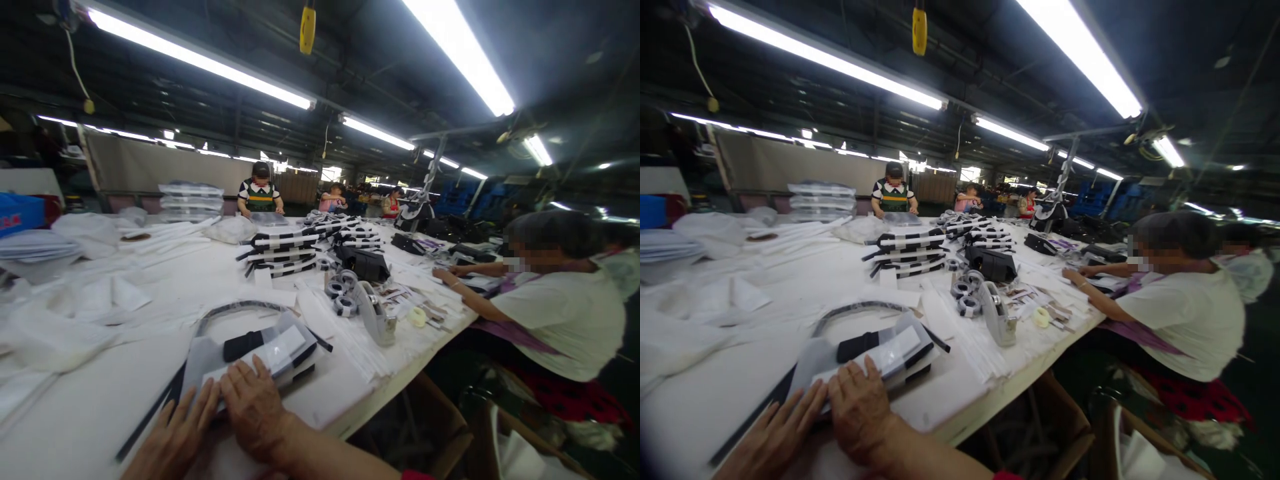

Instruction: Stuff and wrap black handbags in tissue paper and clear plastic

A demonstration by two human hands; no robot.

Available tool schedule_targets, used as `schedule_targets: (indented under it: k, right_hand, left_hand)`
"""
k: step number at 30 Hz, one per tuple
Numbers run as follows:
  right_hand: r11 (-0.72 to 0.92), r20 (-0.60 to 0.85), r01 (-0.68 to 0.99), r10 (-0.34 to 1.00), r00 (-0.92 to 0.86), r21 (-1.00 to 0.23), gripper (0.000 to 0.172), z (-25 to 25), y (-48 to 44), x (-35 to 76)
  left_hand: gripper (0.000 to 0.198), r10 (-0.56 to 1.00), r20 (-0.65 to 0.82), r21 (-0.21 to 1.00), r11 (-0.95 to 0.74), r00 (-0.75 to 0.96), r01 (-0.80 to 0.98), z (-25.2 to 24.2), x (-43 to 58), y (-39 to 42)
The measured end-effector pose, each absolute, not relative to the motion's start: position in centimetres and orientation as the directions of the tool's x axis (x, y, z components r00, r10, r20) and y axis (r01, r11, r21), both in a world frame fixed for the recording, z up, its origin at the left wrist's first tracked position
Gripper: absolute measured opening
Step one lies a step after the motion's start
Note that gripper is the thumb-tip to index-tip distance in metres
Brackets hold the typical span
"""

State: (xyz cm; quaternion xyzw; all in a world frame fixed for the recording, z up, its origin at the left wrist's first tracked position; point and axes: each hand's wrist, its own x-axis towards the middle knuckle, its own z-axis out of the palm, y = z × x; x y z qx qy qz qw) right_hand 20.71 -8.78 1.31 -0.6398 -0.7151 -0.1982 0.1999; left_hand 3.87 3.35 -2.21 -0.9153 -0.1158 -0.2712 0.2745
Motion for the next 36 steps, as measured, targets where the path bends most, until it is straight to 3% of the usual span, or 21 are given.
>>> schedule_targets:
  k: [4, 8, 15, 21, 27, 36]
  right_hand:
    - [0.017, 0.621, 1.0, 0.783, -0.02, 0.012, 0.052, -0.7, -8.3, 19.9]
    - [0.028, 0.643, 1.0, 0.765, -0.028, 0.01, 0.07, -0.5, -8.0, 20.5]
    - [-0.012, 0.727, 0.994, 0.683, -0.069, 0.106, 0.036, 1.6, -7.4, 22.1]
    - [0.034, 0.633, 0.984, 0.762, -0.137, 0.173, 0.024, 3.5, -7.3, 22.2]
    - [0.036, 0.547, 0.981, 0.826, -0.137, 0.191, 0.015, 5.1, -7.1, 21.4]
    - [0.044, 0.562, 0.989, 0.818, -0.118, 0.143, 0.016, 5.3, -7.5, 21.4]
  left_hand:
    - [0.058, 0.027, 0.523, -0.467, -0.827, 0.852, 0.313, -1.1, 4.0, 3.6]
    - [0.063, 0.102, 0.492, -0.379, -0.869, 0.865, 0.319, 1.2, 4.8, 3.5]
    - [0.062, 0.187, 0.315, -0.335, -0.895, 0.931, 0.293, 5.5, 6.3, 2.4]
    - [0.055, 0.138, 0.451, -0.386, -0.861, 0.882, 0.332, 4.3, 5.6, 1.5]
    - [0.052, -0.014, 0.661, -0.435, -0.822, 0.751, 0.367, 2.7, 5.4, 2.3]
    - [0.057, -0.119, 0.706, -0.434, -0.852, 0.698, 0.294, 3.7, 4.8, 3.1]
